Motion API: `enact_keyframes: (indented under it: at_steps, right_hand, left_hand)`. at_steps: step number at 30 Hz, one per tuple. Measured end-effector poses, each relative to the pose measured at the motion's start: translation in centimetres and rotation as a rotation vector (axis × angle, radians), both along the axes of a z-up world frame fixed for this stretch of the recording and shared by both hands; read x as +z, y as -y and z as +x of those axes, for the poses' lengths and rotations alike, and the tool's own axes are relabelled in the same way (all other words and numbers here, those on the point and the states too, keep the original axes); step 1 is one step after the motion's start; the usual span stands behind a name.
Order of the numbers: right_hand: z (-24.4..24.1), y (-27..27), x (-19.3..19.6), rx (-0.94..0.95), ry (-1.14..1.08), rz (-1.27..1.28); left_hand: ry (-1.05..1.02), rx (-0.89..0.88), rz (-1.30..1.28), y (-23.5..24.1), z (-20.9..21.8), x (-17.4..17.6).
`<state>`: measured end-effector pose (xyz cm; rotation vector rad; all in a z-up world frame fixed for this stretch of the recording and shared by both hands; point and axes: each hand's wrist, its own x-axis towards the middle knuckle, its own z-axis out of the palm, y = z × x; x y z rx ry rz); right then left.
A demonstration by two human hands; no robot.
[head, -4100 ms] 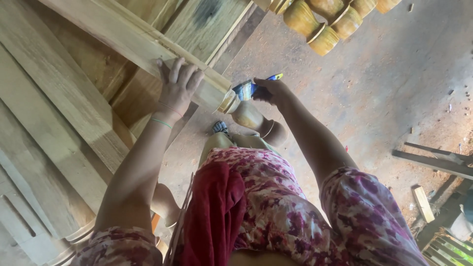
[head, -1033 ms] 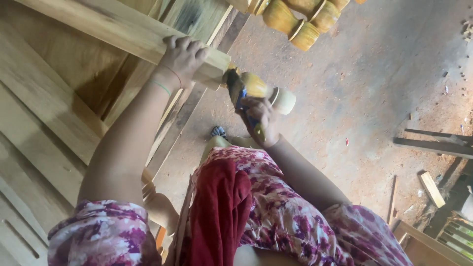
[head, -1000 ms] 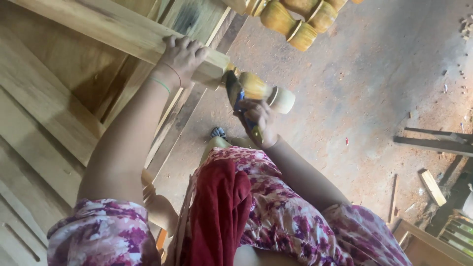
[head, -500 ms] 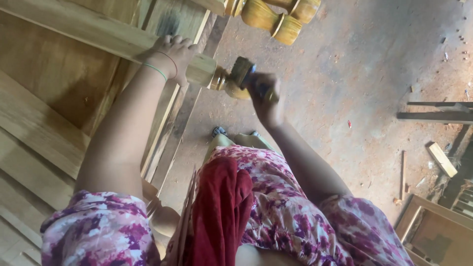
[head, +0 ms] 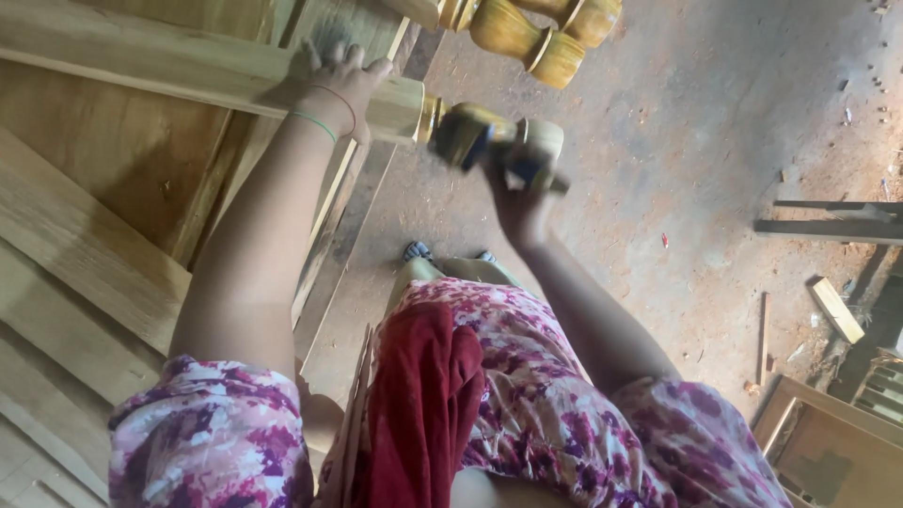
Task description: Painting or varnishing wooden furniture legs with a paintbrush.
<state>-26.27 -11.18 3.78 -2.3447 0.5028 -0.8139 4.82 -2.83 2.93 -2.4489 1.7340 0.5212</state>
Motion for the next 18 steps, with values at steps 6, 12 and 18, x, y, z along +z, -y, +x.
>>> enact_keyframes:
  at_steps: [6, 12, 18]
  right_hand:
    - [8.6, 5.7, 4.9, -0.044, 0.383, 0.250]
    - [8.0, 3.1, 3.5, -0.044, 0.220, 0.147]
    - [2.5, -1.1, 1.3, 0.148, 0.346, 0.035]
  left_hand:
    - [0.071, -0.005, -0.015, -0.3, 0.2, -1.1]
    - [0.069, 0.019, -0.060, -0.4, 0.6, -2.7]
    - [0.038, 0.034, -0.042, 0.0, 0.2, -1.6]
